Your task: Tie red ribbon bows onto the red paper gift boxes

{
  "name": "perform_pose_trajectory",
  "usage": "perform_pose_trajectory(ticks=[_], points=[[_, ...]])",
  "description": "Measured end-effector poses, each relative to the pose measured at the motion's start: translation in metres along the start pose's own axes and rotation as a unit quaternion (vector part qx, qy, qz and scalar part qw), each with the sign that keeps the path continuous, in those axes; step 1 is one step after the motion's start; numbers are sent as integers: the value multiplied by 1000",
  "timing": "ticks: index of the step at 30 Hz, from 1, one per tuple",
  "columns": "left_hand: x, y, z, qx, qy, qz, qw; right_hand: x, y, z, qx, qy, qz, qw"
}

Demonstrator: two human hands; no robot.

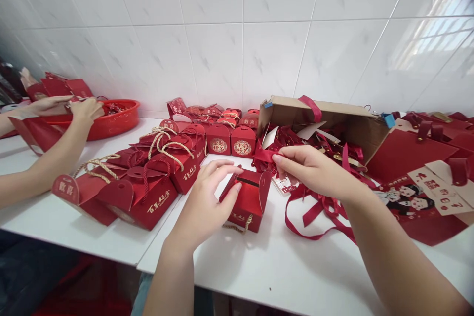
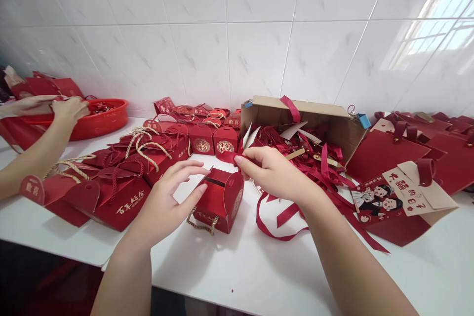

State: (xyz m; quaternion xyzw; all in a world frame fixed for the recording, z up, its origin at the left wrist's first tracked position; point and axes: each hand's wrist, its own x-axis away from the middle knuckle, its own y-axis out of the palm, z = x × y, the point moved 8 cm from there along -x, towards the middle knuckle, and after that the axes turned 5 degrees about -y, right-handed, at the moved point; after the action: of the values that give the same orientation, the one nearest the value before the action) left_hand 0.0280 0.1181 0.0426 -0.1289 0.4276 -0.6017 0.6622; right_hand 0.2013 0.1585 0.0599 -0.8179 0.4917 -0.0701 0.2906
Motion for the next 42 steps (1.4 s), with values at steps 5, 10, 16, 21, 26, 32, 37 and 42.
perform_pose_trajectory(ticks=[5, 10, 16, 21, 26, 32, 37, 42], points=[[2, 19, 4, -61, 31, -51, 996, 3, -11, -5, 36, -36, 13, 999], [0, 31, -2, -88, 31, -72, 993, 4, -14, -8, 67, -38, 16, 997], [-2, 29, -1, -78, 24, -72, 994, 6, -12, -1, 97, 7, -16, 995], [-3, 23, 7, -62, 32, -34, 997, 7, -2, 16, 131, 53, -79, 987], [-3, 25, 9, -58, 31, -27, 997, 5, 5, 19, 146, 72, -94, 982], [-3, 30, 11, -53, 38, -26, 998, 1, 8, 17, 102, 80, -68, 989], [-4, 31, 11, -58, 37, -23, 997, 0, 7, 23, 72, 100, -58, 991], [-4, 30, 12, -62, 41, -16, 997, -1, 16, 31, 83, 111, -72, 988]])
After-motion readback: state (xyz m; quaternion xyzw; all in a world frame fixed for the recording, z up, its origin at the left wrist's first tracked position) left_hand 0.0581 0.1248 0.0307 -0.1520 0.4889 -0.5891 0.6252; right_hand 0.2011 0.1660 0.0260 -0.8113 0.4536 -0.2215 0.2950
